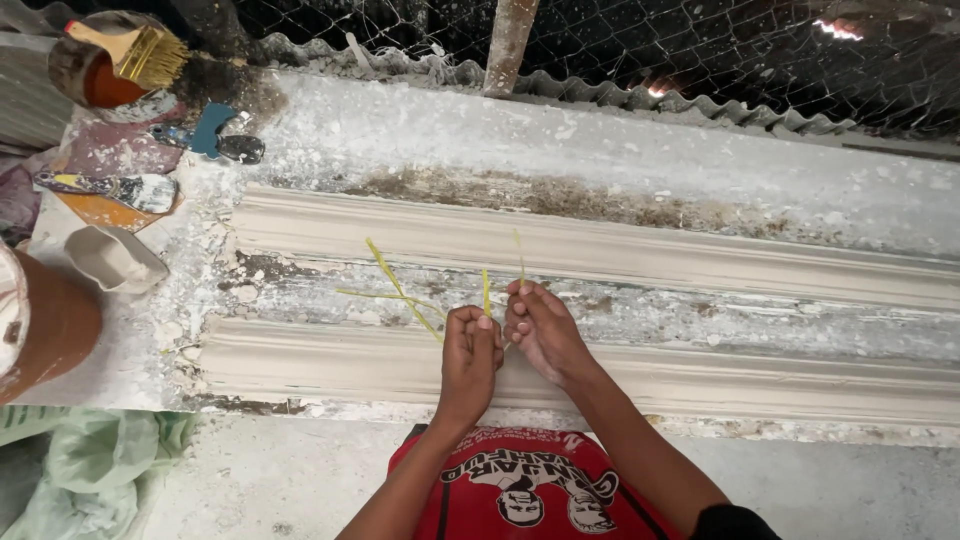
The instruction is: The recorder is tying small yellow plastic strips into knots or loops while standing at a workshop bench containing plaster cornices.
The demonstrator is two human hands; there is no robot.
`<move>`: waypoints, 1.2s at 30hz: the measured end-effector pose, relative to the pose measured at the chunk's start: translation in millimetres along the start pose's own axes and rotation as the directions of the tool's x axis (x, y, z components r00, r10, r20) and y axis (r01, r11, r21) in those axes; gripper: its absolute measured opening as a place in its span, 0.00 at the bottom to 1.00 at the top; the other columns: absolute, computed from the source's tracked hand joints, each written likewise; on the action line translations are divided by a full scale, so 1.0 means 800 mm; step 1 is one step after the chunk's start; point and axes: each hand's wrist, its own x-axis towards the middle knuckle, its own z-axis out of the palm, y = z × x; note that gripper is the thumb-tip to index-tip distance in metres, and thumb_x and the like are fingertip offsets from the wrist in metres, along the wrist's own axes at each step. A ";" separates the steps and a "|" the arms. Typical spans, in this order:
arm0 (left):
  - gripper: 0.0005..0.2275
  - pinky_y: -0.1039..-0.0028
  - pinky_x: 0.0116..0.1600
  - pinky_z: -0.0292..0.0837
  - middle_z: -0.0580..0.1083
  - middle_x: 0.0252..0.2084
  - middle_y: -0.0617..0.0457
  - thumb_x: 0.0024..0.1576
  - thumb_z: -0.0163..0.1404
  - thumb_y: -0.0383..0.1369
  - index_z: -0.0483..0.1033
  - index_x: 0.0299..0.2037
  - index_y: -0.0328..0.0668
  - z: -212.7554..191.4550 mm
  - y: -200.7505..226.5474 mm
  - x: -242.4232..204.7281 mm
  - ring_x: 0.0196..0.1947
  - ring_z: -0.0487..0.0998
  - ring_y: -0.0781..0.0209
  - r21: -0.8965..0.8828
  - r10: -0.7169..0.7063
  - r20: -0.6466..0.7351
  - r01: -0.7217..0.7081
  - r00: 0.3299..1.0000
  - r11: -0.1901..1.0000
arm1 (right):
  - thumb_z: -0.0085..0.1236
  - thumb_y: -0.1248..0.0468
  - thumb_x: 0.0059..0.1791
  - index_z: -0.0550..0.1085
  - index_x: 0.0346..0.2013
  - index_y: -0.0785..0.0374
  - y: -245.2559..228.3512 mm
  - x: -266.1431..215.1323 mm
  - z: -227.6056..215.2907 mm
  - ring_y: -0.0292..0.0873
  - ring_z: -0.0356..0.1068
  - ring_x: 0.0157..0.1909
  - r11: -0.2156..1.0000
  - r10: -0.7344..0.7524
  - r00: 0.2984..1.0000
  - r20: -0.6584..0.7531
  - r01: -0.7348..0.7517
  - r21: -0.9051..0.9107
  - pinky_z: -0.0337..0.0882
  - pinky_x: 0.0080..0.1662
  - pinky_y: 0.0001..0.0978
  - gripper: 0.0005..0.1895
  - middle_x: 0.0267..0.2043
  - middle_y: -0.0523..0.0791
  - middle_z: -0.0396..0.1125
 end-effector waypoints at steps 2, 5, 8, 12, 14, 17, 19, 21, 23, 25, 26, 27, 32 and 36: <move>0.06 0.80 0.23 0.61 0.66 0.28 0.52 0.70 0.34 0.30 0.61 0.49 0.37 -0.001 0.002 -0.002 0.17 0.65 0.69 0.022 0.004 0.001 -0.005 1.000 1.000 | 0.38 0.61 0.61 0.67 0.50 0.61 -0.002 0.007 -0.007 0.28 0.55 0.24 0.999 -0.030 0.999 -0.013 0.031 0.018 0.61 0.25 0.18 0.10 0.30 0.36 0.52; 0.06 0.80 0.21 0.63 0.67 0.28 0.51 0.70 0.35 0.30 0.62 0.48 0.36 -0.002 0.003 0.000 0.16 0.67 0.69 0.051 0.006 0.003 -0.006 1.000 0.999 | 0.37 0.61 0.61 0.67 0.49 0.63 -0.014 0.006 -0.007 0.27 0.52 0.21 0.996 -0.088 0.995 -0.035 0.089 0.014 0.57 0.19 0.16 0.11 0.29 0.36 0.50; 0.06 0.80 0.21 0.63 0.68 0.28 0.51 0.69 0.37 0.29 0.64 0.48 0.34 0.006 0.015 0.003 0.15 0.69 0.69 0.065 -0.002 -0.005 0.002 1.000 0.998 | 0.38 0.59 0.61 0.67 0.49 0.64 -0.016 0.003 -0.006 0.27 0.49 0.20 0.991 -0.124 0.992 -0.014 0.123 -0.048 0.54 0.17 0.15 0.13 0.28 0.37 0.48; 0.07 0.79 0.17 0.62 0.68 0.18 0.52 0.68 0.41 0.29 0.67 0.49 0.30 0.021 0.041 0.007 0.11 0.69 0.65 0.036 -0.052 0.012 0.052 0.999 0.998 | 0.42 0.58 0.60 0.70 0.50 0.67 -0.017 0.000 -0.004 0.27 0.47 0.17 0.978 -0.147 0.988 0.039 0.151 -0.143 0.52 0.16 0.14 0.14 0.24 0.38 0.48; 0.05 0.77 0.21 0.70 0.70 0.28 0.47 0.66 0.44 0.26 0.69 0.45 0.29 0.033 0.060 0.016 0.17 0.74 0.63 0.077 0.009 -0.025 -0.007 1.000 0.997 | 0.43 0.58 0.60 0.71 0.50 0.66 -0.015 0.006 -0.007 0.27 0.50 0.17 0.972 -0.162 0.986 0.034 0.166 -0.169 0.53 0.16 0.15 0.14 0.25 0.40 0.52; 0.05 0.75 0.27 0.79 0.72 0.40 0.44 0.63 0.49 0.25 0.73 0.41 0.27 0.035 0.050 0.027 0.26 0.78 0.63 0.154 0.068 -0.067 -0.057 0.995 0.986 | 0.44 0.58 0.60 0.72 0.51 0.68 -0.013 0.012 -0.007 0.27 0.51 0.14 0.964 -0.184 0.983 0.026 0.186 -0.190 0.54 0.16 0.15 0.16 0.21 0.41 0.54; 0.06 0.75 0.30 0.80 0.71 0.43 0.45 0.63 0.50 0.26 0.75 0.41 0.26 0.039 0.044 0.029 0.29 0.78 0.65 0.189 0.063 -0.078 -0.047 0.995 0.981 | 0.44 0.58 0.60 0.73 0.51 0.70 -0.011 0.012 -0.004 0.28 0.48 0.12 0.965 -0.186 0.982 0.023 0.187 -0.186 0.53 0.16 0.14 0.17 0.16 0.40 0.51; 0.06 0.75 0.32 0.84 0.72 0.43 0.46 0.63 0.49 0.25 0.75 0.41 0.26 0.048 0.053 0.030 0.29 0.82 0.60 0.148 0.058 -0.128 -0.038 0.990 0.988 | 0.47 0.57 0.58 0.75 0.53 0.70 -0.008 0.011 0.001 0.26 0.48 0.13 0.965 -0.163 0.987 -0.007 0.158 -0.210 0.54 0.16 0.13 0.19 0.16 0.41 0.53; 0.06 0.74 0.32 0.82 0.72 0.43 0.46 0.63 0.49 0.25 0.76 0.40 0.26 0.042 0.042 0.032 0.29 0.83 0.60 0.205 0.077 -0.124 -0.050 0.989 0.977 | 0.47 0.56 0.58 0.75 0.53 0.69 -0.007 0.010 0.001 0.27 0.52 0.18 0.969 -0.136 0.990 -0.024 0.128 -0.211 0.56 0.17 0.13 0.19 0.22 0.43 0.60; 0.06 0.74 0.31 0.81 0.72 0.42 0.46 0.63 0.49 0.25 0.76 0.40 0.27 0.037 0.036 0.034 0.29 0.84 0.61 0.263 0.095 -0.119 -0.061 0.988 0.963 | 0.47 0.55 0.58 0.75 0.54 0.69 -0.005 0.011 0.001 0.28 0.57 0.23 0.973 -0.108 0.993 -0.041 0.097 -0.211 0.58 0.19 0.12 0.20 0.29 0.46 0.66; 0.06 0.72 0.33 0.80 0.72 0.42 0.46 0.63 0.50 0.25 0.77 0.40 0.27 0.035 0.035 0.034 0.30 0.84 0.60 0.295 0.111 -0.113 -0.073 0.987 0.953 | 0.48 0.55 0.58 0.75 0.52 0.68 -0.003 0.011 0.000 0.28 0.57 0.24 0.972 -0.105 0.994 -0.040 0.094 -0.216 0.59 0.20 0.13 0.19 0.30 0.46 0.67; 0.06 0.71 0.34 0.80 0.72 0.42 0.45 0.62 0.51 0.25 0.78 0.41 0.27 0.032 0.035 0.033 0.31 0.84 0.59 0.327 0.127 -0.107 -0.085 0.986 0.941 | 0.49 0.55 0.58 0.76 0.51 0.68 -0.002 0.011 0.000 0.29 0.57 0.25 0.971 -0.103 0.994 -0.038 0.092 -0.221 0.59 0.20 0.13 0.19 0.30 0.47 0.67; 0.03 0.63 0.50 0.74 0.76 0.43 0.45 0.59 0.54 0.26 0.79 0.39 0.36 0.013 0.043 0.040 0.44 0.80 0.50 0.506 0.248 -0.010 -0.209 0.969 0.837 | 0.47 0.55 0.59 0.75 0.47 0.67 -0.003 0.013 -0.003 0.29 0.52 0.22 0.961 -0.125 0.992 -0.023 0.115 -0.251 0.56 0.20 0.14 0.17 0.25 0.43 0.60; 0.13 0.56 0.62 0.69 0.72 0.55 0.40 0.62 0.51 0.26 0.72 0.56 0.35 -0.006 0.082 0.046 0.59 0.74 0.39 0.701 0.497 0.268 -0.521 0.825 0.486 | 0.50 0.60 0.58 0.77 0.43 0.66 -0.033 -0.001 0.007 0.30 0.57 0.19 0.852 -0.206 0.975 0.087 0.223 -0.473 0.59 0.22 0.17 0.12 0.17 0.43 0.59</move>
